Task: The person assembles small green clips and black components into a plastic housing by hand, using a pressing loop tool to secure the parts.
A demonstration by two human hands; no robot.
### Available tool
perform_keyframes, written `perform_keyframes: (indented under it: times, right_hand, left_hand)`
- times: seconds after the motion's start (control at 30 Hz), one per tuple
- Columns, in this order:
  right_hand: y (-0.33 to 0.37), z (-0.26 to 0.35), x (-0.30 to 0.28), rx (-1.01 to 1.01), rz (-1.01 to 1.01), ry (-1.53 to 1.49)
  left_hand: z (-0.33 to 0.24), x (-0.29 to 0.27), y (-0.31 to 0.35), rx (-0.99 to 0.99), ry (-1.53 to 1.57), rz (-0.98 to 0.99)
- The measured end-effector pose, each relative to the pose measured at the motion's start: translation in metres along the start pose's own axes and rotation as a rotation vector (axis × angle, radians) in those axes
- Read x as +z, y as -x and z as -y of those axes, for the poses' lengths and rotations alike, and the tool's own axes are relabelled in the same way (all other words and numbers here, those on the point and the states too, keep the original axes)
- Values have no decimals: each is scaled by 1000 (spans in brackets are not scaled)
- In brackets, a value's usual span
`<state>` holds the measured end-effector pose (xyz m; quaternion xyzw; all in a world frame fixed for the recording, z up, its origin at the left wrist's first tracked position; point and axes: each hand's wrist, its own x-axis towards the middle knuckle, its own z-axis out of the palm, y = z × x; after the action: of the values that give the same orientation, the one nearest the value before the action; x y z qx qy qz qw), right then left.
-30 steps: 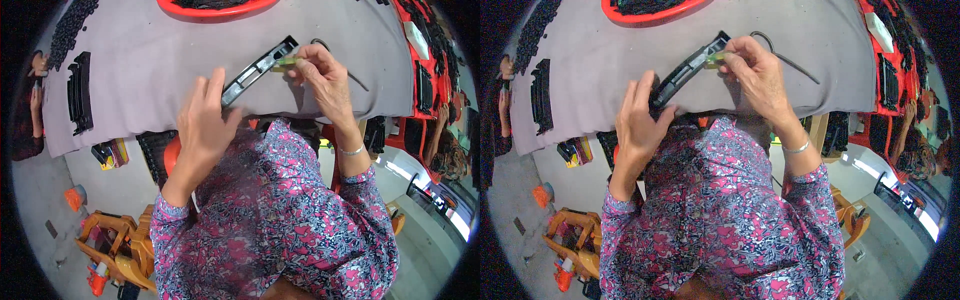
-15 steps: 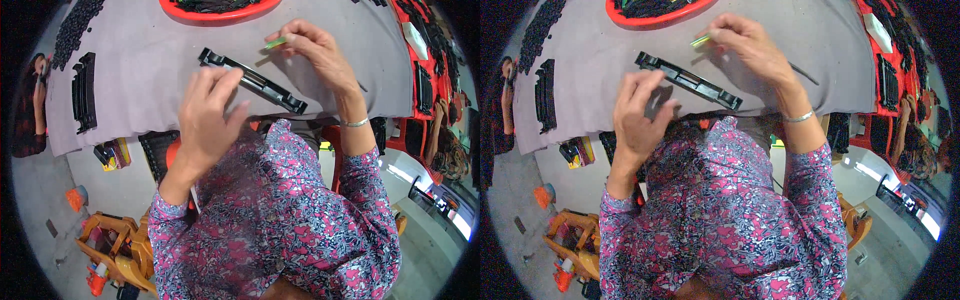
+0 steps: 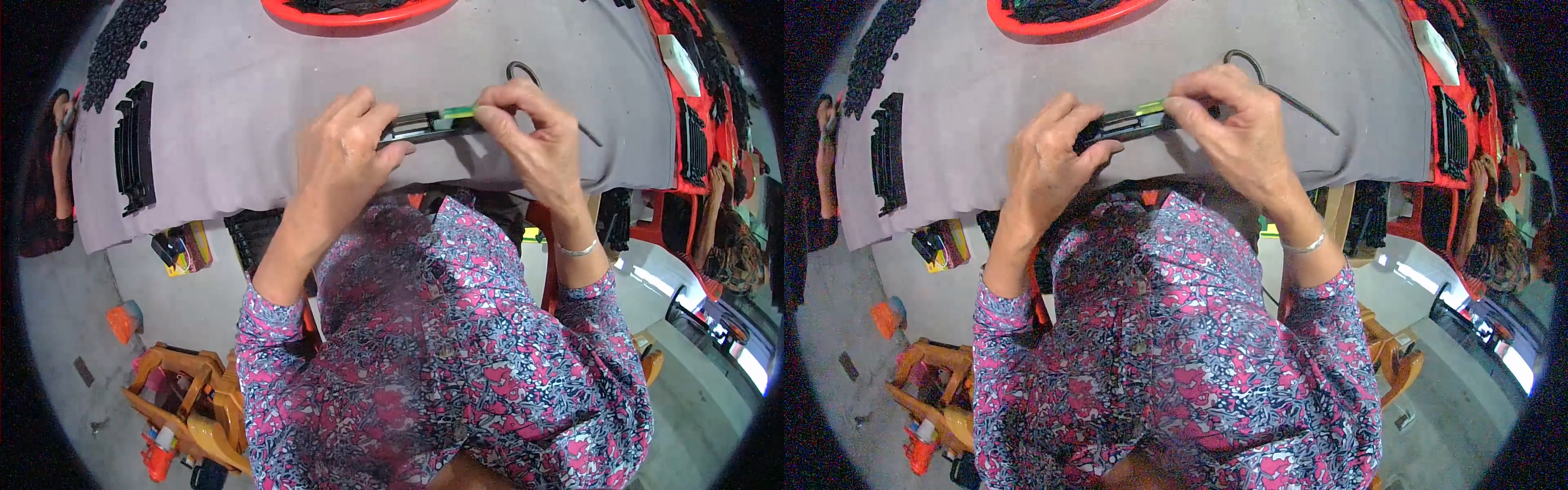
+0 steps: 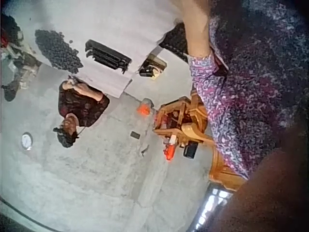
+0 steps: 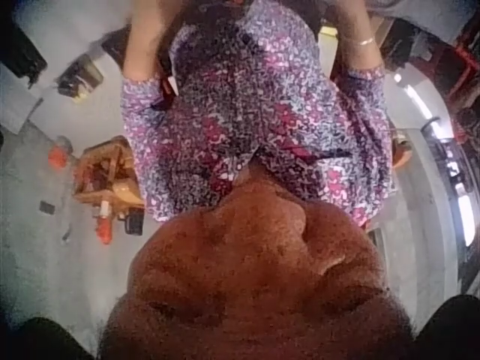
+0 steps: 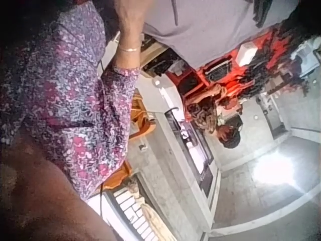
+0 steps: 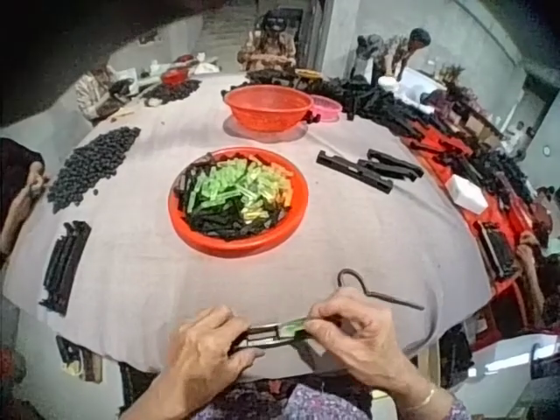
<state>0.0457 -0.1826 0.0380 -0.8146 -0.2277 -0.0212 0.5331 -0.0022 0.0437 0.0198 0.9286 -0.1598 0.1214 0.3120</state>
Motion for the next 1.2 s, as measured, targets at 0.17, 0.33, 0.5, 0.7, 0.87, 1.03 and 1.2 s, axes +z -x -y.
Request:
perform_keyframes:
  times: [0.17, 0.33, 0.5, 0.7, 0.87, 1.03, 1.2]
  right_hand:
    - [3, 2, 21, -131, -16, 252]
    - [8, 5, 34, -201, 16, 388]
    - [8, 6, 39, -205, 27, 443]
    - [8, 2, 41, -135, 33, 414]
    - [8, 2, 42, -99, 42, 410]
    - [8, 2, 45, -98, 9, 403]
    - [8, 5, 44, -67, -13, 416]
  left_hand:
    - [-15, 9, 5, -15, 25, -85]
    - [-14, 11, 8, -61, 116, -90]
    - [-13, 9, 9, -61, 188, -103]
    - [-4, -3, -3, -85, 340, 48]
    - [6, 2, -15, -61, 324, 157]
    - [15, 1, -20, 44, 264, 240]
    - [14, 3, -18, 88, 207, 193]
